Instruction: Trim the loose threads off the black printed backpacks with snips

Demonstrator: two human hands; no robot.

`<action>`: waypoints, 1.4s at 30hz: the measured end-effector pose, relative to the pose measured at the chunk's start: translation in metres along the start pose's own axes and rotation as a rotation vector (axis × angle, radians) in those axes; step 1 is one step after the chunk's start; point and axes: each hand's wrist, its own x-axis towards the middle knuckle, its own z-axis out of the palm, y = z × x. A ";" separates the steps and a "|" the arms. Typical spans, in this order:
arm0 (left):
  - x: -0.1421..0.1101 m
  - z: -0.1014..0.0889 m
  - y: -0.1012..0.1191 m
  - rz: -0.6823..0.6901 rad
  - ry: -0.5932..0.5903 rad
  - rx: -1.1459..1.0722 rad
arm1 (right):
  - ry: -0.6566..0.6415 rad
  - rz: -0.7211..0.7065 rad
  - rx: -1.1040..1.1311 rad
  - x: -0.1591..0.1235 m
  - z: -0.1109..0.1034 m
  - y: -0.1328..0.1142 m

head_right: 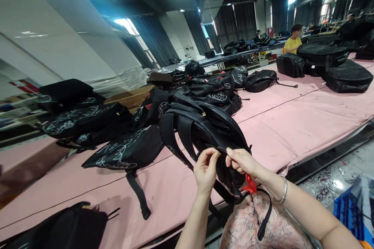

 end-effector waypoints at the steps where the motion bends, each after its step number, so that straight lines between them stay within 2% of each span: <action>1: 0.000 0.000 0.000 0.002 0.001 0.003 | 0.006 -0.003 -0.002 0.000 0.000 0.000; 11: -0.002 0.002 -0.003 0.039 0.012 0.040 | 0.016 0.015 -0.010 -0.001 0.001 0.001; 17: -0.003 0.002 -0.003 0.084 0.001 0.080 | 0.110 -0.064 -0.010 0.000 0.006 0.006; 21: -0.005 -0.003 -0.004 0.059 0.012 0.029 | 0.076 -0.075 0.030 -0.004 0.005 0.008; 23: -0.004 -0.007 -0.005 0.092 0.020 0.034 | 0.116 -0.140 0.023 -0.005 0.003 0.009; 25: -0.002 -0.011 -0.005 0.168 0.023 0.138 | 0.262 -0.312 -0.083 -0.004 0.003 0.009; 28: 0.006 -0.015 -0.003 0.259 -0.051 0.377 | 0.454 -0.547 -0.371 0.007 0.002 0.013; 31: 0.016 -0.018 0.004 0.269 -0.129 0.576 | 0.453 -0.593 -0.502 0.024 0.001 0.021; 33: 0.024 -0.019 0.011 0.256 -0.170 0.642 | 0.440 -0.609 -0.467 0.034 -0.001 0.027; 37: 0.037 -0.022 0.021 0.231 -0.301 0.619 | 0.377 -0.620 -0.336 0.043 -0.006 0.034; 40: 0.042 -0.022 0.022 0.195 -0.373 0.631 | 0.321 -0.572 -0.277 0.043 -0.008 0.031; 42: 0.043 -0.022 0.020 0.180 -0.377 0.635 | 0.325 -0.533 -0.283 0.043 -0.009 0.028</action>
